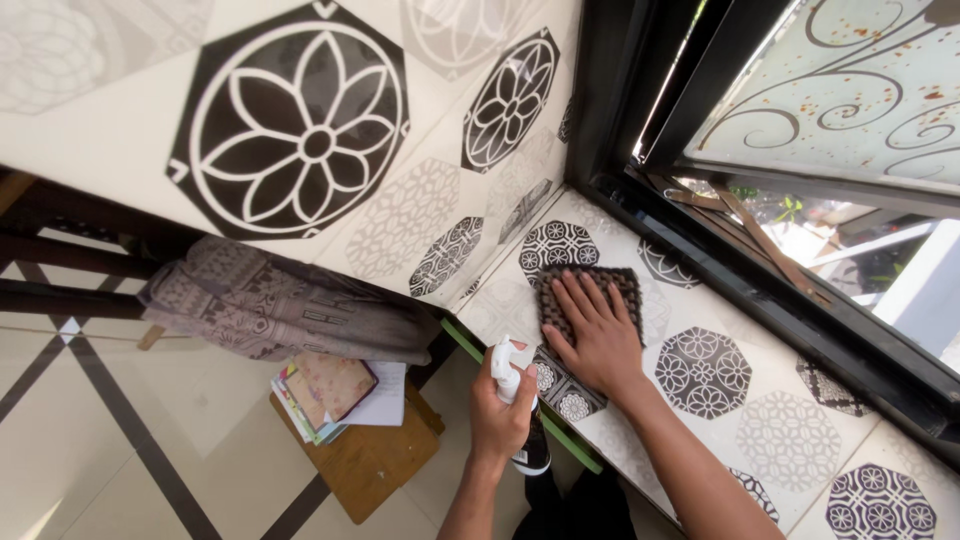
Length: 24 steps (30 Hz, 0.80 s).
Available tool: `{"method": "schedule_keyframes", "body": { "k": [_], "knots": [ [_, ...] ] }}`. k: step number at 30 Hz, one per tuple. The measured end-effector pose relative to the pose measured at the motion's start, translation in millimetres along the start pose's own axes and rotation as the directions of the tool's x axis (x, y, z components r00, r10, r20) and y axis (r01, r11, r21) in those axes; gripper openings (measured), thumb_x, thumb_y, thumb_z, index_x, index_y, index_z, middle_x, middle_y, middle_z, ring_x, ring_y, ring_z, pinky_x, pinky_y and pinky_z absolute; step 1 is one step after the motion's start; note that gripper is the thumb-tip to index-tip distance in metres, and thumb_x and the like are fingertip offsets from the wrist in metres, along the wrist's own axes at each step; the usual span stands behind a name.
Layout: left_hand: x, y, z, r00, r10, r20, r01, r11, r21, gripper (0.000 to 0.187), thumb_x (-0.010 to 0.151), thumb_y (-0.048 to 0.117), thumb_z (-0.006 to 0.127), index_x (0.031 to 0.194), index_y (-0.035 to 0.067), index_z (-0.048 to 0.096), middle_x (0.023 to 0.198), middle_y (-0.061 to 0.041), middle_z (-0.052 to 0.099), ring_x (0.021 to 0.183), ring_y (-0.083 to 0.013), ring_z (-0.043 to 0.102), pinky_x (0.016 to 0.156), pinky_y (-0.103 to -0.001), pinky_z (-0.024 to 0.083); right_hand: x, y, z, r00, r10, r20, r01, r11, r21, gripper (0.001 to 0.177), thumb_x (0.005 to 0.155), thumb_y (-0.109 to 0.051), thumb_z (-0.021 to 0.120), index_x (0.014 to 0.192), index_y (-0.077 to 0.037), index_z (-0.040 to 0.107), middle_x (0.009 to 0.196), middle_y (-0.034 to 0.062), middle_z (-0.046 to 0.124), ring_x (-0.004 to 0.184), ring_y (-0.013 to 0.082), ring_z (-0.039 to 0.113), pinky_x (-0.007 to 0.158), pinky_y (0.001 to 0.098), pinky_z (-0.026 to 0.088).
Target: The person cleans a window with a pattern on it using a spray bottle and a cloth, then wipes the window sill and an adjacent clear window pane.
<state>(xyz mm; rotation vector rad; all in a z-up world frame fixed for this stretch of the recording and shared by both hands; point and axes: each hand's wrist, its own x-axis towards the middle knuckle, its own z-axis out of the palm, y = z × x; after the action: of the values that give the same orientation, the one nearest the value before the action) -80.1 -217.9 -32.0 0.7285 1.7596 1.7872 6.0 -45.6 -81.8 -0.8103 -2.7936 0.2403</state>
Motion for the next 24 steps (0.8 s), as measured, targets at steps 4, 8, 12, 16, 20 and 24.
{"method": "schedule_keyframes", "body": {
  "k": [4, 8, 12, 16, 20, 24],
  "knots": [
    [7.5, 0.3, -5.9, 1.000, 0.009, 0.019, -0.009, 1.000, 0.008, 0.026, 0.096, 0.013, 0.066, 0.119, 0.001, 0.061, 0.073, -0.002, 0.066, 0.067, -0.0098, 0.063, 0.064, -0.027, 0.052, -3.7, 24.1, -3.2, 0.999, 0.031, 0.008, -0.030, 0.993, -0.114, 0.075, 0.095, -0.061, 0.038, 0.158, -0.021, 0.035, 0.163, 0.0027, 0.034, 0.152, 0.0208, 0.026, 0.125, 0.0459, 0.009],
    [-1.3, -9.6, -9.6, 1.000, 0.015, 0.003, -0.015, 1.000, -0.013, 0.025, 0.097, 0.013, 0.067, 0.118, 0.001, 0.062, 0.073, 0.000, 0.062, 0.065, -0.0085, 0.059, 0.061, -0.026, 0.050, 42.9, 39.1, 11.3, 0.994, 0.101, 0.049, -0.096, 0.990, -0.104, 0.075, 0.098, -0.059, 0.034, 0.161, -0.018, 0.031, 0.167, 0.0040, 0.029, 0.155, 0.0229, 0.021, 0.126, 0.0473, 0.004],
    [-17.7, -22.3, -10.2, 0.999, -0.036, -0.015, 0.036, 0.998, -0.044, 0.027, 0.096, 0.013, 0.066, 0.120, 0.001, 0.061, 0.071, 0.001, 0.060, 0.062, -0.0072, 0.057, 0.058, -0.025, 0.047, 82.9, 14.4, 39.7, 0.997, 0.079, -0.002, -0.079, 0.986, -0.144, 0.075, 0.098, -0.057, 0.033, 0.160, -0.015, 0.028, 0.166, 0.0059, 0.025, 0.153, 0.0253, 0.017, 0.122, 0.0506, 0.002],
    [-29.7, -29.5, -10.0, 0.994, -0.112, 0.008, 0.112, 0.990, -0.086, 0.031, 0.095, 0.015, 0.065, 0.124, 0.003, 0.059, 0.068, 0.001, 0.063, 0.060, -0.0071, 0.060, 0.054, -0.024, 0.048, 75.2, -20.3, 52.2, 0.997, 0.073, -0.004, -0.073, 0.986, -0.153, 0.075, 0.100, -0.059, 0.031, 0.160, -0.015, 0.027, 0.166, 0.0056, 0.025, 0.154, 0.0246, 0.017, 0.124, 0.0497, 0.003],
    [-25.6, -29.1, -5.3, 0.998, -0.053, 0.023, 0.054, 0.997, -0.061, 0.031, 0.098, 0.014, 0.065, 0.126, 0.002, 0.059, 0.072, 0.000, 0.062, 0.064, -0.0073, 0.060, 0.059, -0.024, 0.049, 15.7, -27.5, 33.5, 0.998, 0.067, 0.011, -0.066, 0.996, -0.057, 0.074, 0.102, -0.059, 0.030, 0.162, -0.015, 0.030, 0.168, 0.0049, 0.029, 0.156, 0.0236, 0.020, 0.127, 0.0485, 0.005],
    [-17.1, -20.2, 6.9, 0.996, -0.046, 0.076, 0.049, 0.998, -0.035, 0.032, 0.097, 0.013, 0.065, 0.126, 0.001, 0.059, 0.073, 0.000, 0.064, 0.066, -0.0075, 0.062, 0.060, -0.024, 0.050, -44.4, -7.5, 5.7, 0.986, 0.163, -0.026, -0.163, 0.986, -0.027, 0.074, 0.099, -0.061, 0.034, 0.160, -0.019, 0.034, 0.166, 0.0020, 0.033, 0.155, 0.0219, 0.023, 0.127, 0.0483, 0.006]
  ]
}}
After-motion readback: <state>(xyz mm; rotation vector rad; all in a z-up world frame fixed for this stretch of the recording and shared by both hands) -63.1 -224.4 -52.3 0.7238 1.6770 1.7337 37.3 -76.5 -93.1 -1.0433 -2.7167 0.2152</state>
